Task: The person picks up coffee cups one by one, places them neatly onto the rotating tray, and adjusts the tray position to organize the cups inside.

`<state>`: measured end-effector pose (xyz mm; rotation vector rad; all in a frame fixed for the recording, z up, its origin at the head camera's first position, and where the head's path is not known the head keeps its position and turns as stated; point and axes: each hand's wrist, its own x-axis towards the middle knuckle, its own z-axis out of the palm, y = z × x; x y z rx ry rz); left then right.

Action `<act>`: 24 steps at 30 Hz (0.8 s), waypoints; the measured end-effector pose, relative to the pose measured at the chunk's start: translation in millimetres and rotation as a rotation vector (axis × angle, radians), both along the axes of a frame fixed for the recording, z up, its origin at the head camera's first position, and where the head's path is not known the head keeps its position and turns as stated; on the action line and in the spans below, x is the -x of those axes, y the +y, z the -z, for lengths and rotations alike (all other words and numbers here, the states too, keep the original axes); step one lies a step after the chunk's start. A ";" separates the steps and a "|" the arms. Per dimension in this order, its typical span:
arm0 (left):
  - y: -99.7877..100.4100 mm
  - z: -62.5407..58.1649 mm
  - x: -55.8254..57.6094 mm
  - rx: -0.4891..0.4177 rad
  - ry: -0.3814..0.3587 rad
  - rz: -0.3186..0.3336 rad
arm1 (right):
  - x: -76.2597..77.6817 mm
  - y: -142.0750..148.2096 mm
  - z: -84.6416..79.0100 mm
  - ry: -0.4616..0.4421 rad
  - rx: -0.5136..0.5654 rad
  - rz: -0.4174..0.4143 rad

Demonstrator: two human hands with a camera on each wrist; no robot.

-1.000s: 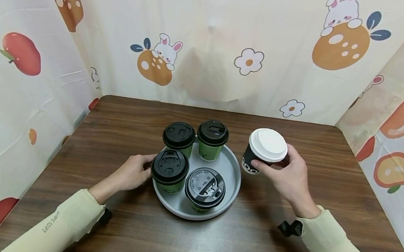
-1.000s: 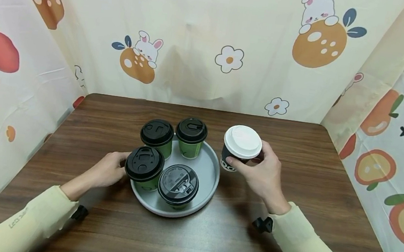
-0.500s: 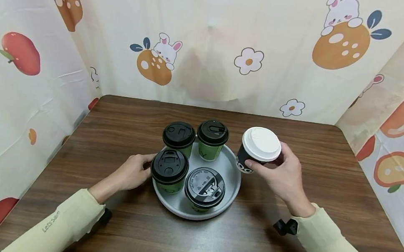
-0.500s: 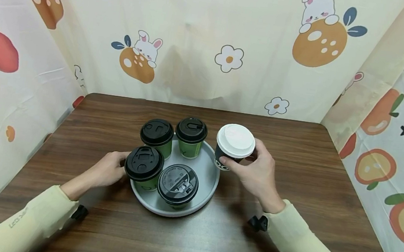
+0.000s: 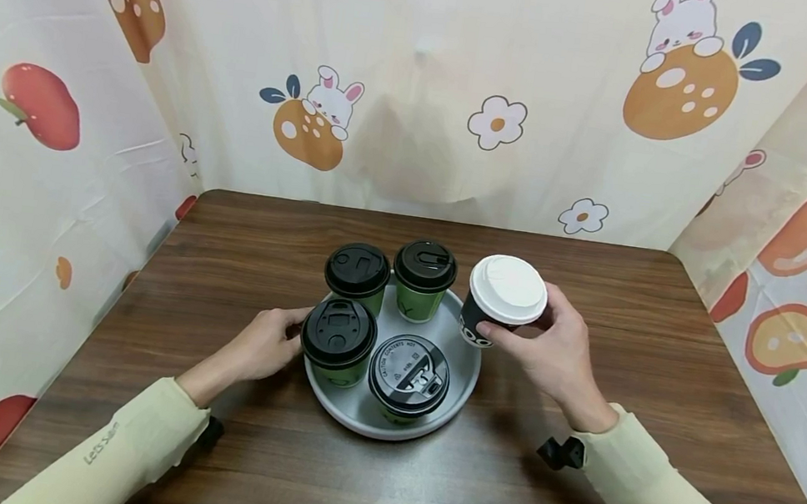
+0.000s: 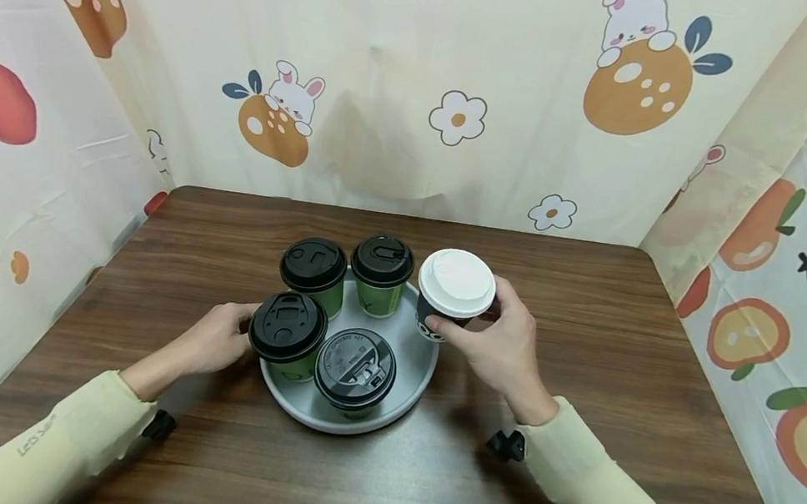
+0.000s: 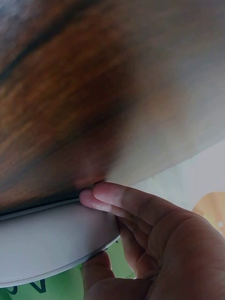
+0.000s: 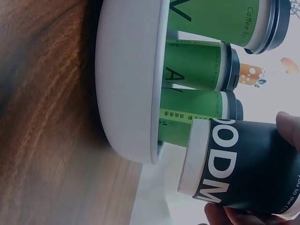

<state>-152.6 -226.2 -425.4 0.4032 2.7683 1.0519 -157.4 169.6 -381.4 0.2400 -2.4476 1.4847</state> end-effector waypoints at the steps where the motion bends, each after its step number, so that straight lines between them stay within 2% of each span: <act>1: 0.0 -0.1 0.0 0.000 0.001 0.001 | 0.0 -0.7 0.6 0.000 -0.003 -0.002; 24: 0.8 -0.6 -0.8 0.006 -0.009 -0.018 | -4.3 -14.5 5.1 -0.046 -0.030 -0.079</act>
